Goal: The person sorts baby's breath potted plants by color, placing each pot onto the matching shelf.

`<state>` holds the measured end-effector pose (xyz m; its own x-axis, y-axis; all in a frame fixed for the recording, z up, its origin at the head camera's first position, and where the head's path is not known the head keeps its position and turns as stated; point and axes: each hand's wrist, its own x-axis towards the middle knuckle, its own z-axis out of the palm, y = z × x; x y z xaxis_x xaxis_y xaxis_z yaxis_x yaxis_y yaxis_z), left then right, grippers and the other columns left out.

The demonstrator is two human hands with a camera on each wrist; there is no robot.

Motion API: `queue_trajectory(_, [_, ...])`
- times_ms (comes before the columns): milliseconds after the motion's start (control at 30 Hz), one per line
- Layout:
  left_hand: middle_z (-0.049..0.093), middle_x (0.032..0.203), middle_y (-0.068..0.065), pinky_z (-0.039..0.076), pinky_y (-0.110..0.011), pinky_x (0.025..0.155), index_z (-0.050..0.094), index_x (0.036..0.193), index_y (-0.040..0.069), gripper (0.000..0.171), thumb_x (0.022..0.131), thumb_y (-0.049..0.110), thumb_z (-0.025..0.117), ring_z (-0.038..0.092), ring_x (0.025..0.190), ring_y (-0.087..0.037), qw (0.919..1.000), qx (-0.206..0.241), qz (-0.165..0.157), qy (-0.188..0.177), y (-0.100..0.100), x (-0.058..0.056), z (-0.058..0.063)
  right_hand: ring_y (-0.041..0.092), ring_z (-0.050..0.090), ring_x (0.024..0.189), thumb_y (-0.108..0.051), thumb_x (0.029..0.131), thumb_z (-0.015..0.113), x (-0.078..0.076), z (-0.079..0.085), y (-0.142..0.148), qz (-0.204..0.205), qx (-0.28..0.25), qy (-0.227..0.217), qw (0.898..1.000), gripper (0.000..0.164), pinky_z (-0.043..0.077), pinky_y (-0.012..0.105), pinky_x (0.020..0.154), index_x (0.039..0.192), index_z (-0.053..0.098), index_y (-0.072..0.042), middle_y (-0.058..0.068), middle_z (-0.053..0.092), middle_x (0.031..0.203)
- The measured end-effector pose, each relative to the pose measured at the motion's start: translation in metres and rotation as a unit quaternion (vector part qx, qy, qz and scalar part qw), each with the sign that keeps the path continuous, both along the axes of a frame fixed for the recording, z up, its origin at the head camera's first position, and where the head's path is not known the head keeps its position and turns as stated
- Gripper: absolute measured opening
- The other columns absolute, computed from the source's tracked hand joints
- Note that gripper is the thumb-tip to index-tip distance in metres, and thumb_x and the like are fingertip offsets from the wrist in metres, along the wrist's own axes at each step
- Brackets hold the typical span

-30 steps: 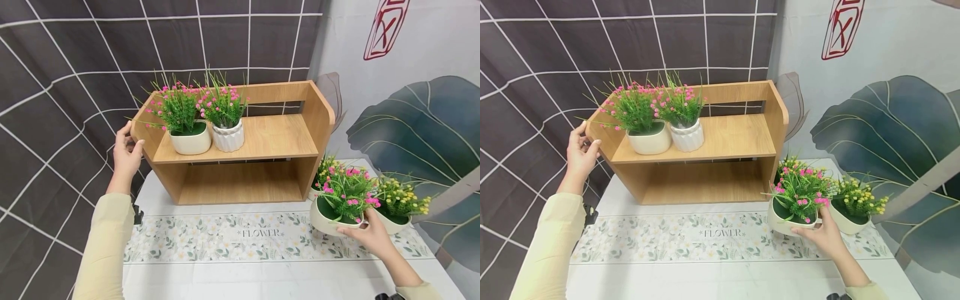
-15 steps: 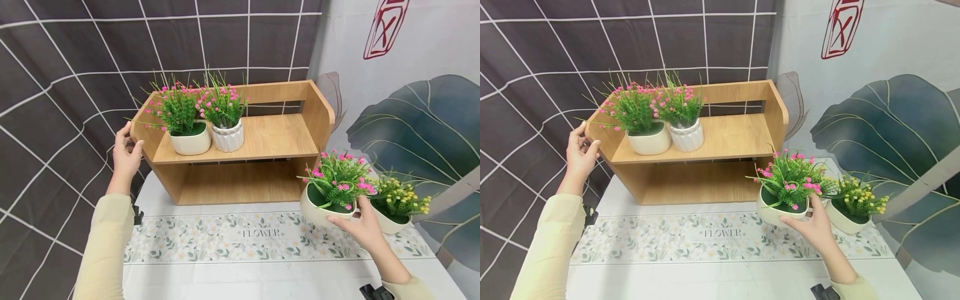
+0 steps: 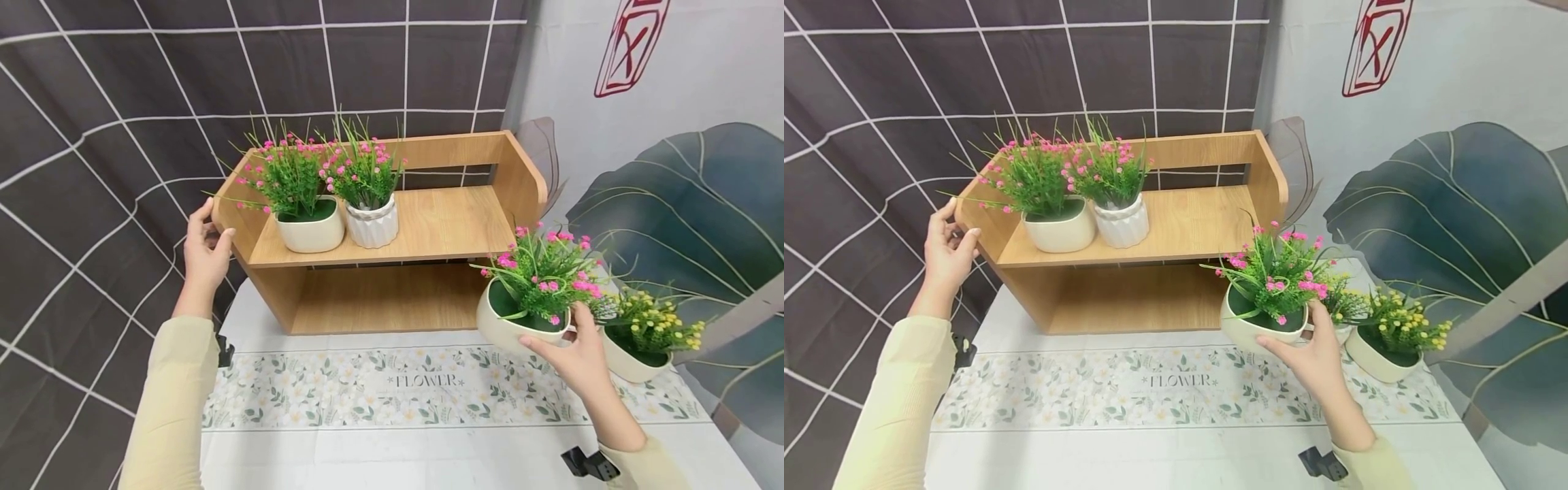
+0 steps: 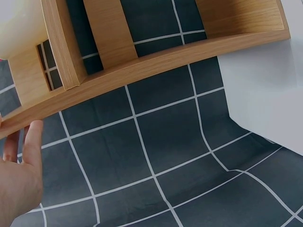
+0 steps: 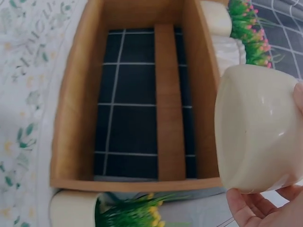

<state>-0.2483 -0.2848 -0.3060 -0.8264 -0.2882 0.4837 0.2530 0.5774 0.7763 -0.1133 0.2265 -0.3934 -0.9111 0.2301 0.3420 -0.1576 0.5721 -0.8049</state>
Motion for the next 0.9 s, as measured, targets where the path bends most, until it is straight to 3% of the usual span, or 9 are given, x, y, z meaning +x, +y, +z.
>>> queue_trajectory(400, [0.051,0.123,-0.019,0.041,-0.004,0.063,0.033,0.147,0.019,0.058,0.095,0.001,0.050,0.045,0.077,0.007,0.9999,0.005,0.007,-0.010,0.000,-0.001,-0.001,-0.001,0.039,0.094,-0.015,0.071,0.082,-0.004,0.021,-0.017,0.012,-0.004,-0.007,1.000,0.072,0.035,0.017,0.076,0.129,0.042,-0.001,0.003,0.046,0.110])
queue_trajectory(633, [0.052,0.124,-0.020,0.041,-0.004,0.064,0.032,0.147,0.019,0.057,0.095,0.001,0.049,0.045,0.079,0.005,0.9999,-0.001,0.012,-0.012,-0.001,-0.001,0.000,-0.001,0.039,0.091,-0.016,0.071,0.083,-0.017,0.032,-0.025,0.018,-0.008,-0.003,1.000,0.071,0.035,0.019,0.075,0.129,0.043,-0.003,0.001,0.046,0.110])
queue_trajectory(900, [0.051,0.124,-0.020,0.041,-0.005,0.063,0.032,0.147,0.017,0.056,0.095,0.001,0.048,0.045,0.078,0.006,0.9999,0.008,0.002,-0.009,0.001,0.000,0.001,-0.004,0.045,0.098,-0.011,0.072,0.082,-0.037,0.039,-0.036,0.032,-0.051,0.025,0.998,0.072,0.039,0.013,0.078,0.134,0.044,-0.006,-0.011,0.046,0.114])
